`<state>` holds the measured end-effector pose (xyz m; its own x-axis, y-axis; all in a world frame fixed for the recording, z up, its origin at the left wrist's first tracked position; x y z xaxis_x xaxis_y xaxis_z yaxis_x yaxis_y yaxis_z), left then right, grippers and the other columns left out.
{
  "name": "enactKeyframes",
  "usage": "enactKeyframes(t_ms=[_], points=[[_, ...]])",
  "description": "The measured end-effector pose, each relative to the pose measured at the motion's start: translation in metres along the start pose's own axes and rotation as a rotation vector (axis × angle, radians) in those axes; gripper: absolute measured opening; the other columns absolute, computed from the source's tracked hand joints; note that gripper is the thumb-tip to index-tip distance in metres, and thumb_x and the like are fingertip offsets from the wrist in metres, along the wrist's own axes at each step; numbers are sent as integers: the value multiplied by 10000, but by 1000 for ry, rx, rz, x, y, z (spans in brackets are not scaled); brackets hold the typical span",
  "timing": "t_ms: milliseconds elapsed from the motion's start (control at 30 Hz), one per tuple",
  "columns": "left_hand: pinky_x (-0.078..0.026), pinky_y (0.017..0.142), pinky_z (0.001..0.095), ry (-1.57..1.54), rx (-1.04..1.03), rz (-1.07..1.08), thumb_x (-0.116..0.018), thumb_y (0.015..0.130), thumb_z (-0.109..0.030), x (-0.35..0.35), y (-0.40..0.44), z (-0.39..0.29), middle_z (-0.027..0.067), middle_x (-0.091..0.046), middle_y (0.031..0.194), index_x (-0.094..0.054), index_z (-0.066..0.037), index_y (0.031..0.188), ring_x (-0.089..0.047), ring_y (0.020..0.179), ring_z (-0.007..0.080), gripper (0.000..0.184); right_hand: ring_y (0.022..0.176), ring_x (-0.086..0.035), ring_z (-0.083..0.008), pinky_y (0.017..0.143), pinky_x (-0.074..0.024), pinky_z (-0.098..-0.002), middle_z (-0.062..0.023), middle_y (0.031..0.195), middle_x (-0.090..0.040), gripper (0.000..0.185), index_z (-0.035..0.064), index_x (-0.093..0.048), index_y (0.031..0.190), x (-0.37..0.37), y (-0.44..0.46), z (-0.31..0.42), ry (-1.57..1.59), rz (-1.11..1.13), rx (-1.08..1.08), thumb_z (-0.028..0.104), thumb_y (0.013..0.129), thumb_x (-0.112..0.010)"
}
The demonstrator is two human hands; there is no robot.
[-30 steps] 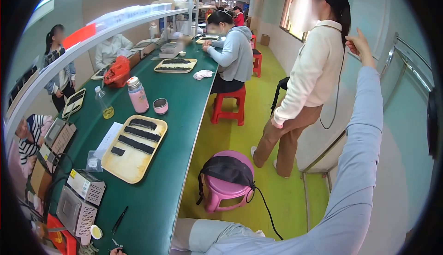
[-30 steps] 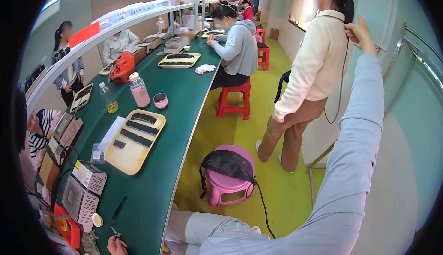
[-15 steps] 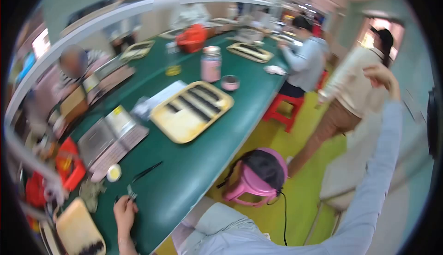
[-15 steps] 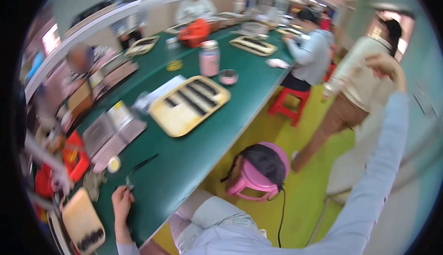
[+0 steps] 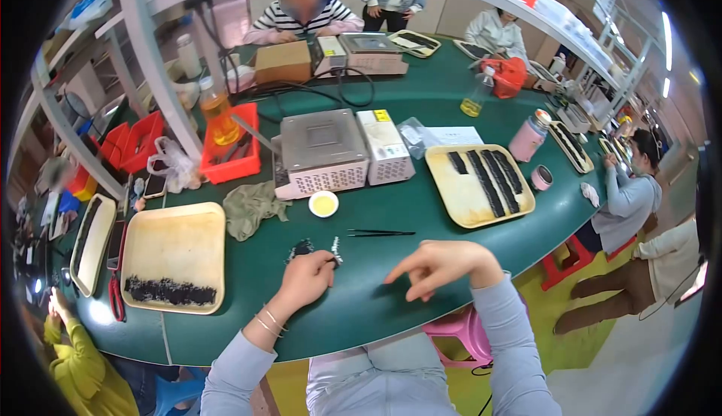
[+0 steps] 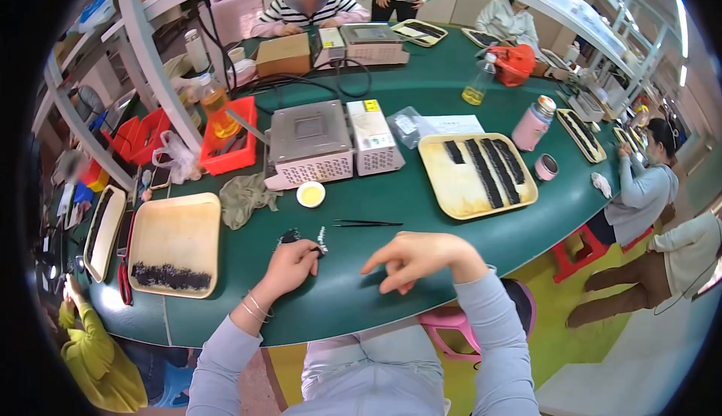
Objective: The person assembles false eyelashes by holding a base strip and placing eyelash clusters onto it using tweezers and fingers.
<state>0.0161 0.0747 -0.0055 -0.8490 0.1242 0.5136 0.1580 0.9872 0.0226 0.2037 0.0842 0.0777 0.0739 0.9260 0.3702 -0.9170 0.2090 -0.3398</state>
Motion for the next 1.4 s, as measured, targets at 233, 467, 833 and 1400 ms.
enactKeyframes(t_ms=[233, 467, 833, 1400], points=[[-456, 561, 272, -7, 75, 46, -530, 903, -76, 0, -1, -4, 54, -635, 631, -631, 0, 920, -585, 566, 137, 128, 565, -585, -74, 541, -473, -228, -49, 658, -656, 419, 9, -582, 1244, -9, 34, -33, 231, 60, -49, 160, 866, -678], [-450, 565, 259, -46, 45, 45, -528, 905, -64, 0, -5, 3, 35, -628, 639, -632, -3, 932, -571, 572, 116, 123, 571, -571, -55, 530, -451, -221, -28, 663, -651, 364, 6, -607, 1205, -14, 27, -70, 419, 39, -10, 123, 867, -677], [-440, 551, 238, -71, 76, -14, -529, 917, -32, 4, -10, 1, 22, -618, 636, -633, 1, 969, -551, 570, 82, 120, 502, -560, -60, 499, -434, -226, -43, 611, -632, 188, 4, -683, 1028, 22, 26, -34, 183, -274, 326, 100, 867, -679], [-446, 518, 287, 1, 82, 7, -549, 895, -51, 7, -7, -12, 48, -621, 624, -644, -27, 957, -576, 530, 165, 116, 679, -566, -176, 570, -410, -259, -59, 780, -590, 247, 95, -630, 1070, -18, -168, 147, -272, 415, 1133, 284, 926, -563]])
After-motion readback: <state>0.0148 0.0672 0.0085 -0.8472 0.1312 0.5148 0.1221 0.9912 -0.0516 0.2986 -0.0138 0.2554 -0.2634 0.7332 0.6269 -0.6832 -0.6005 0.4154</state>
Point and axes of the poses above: each hand's wrist, its own y-axis towards the middle knuckle, its own x-axis out of the back of the hand, z = x × y, the point moved 8 cm from there along y, towards the middle knuckle
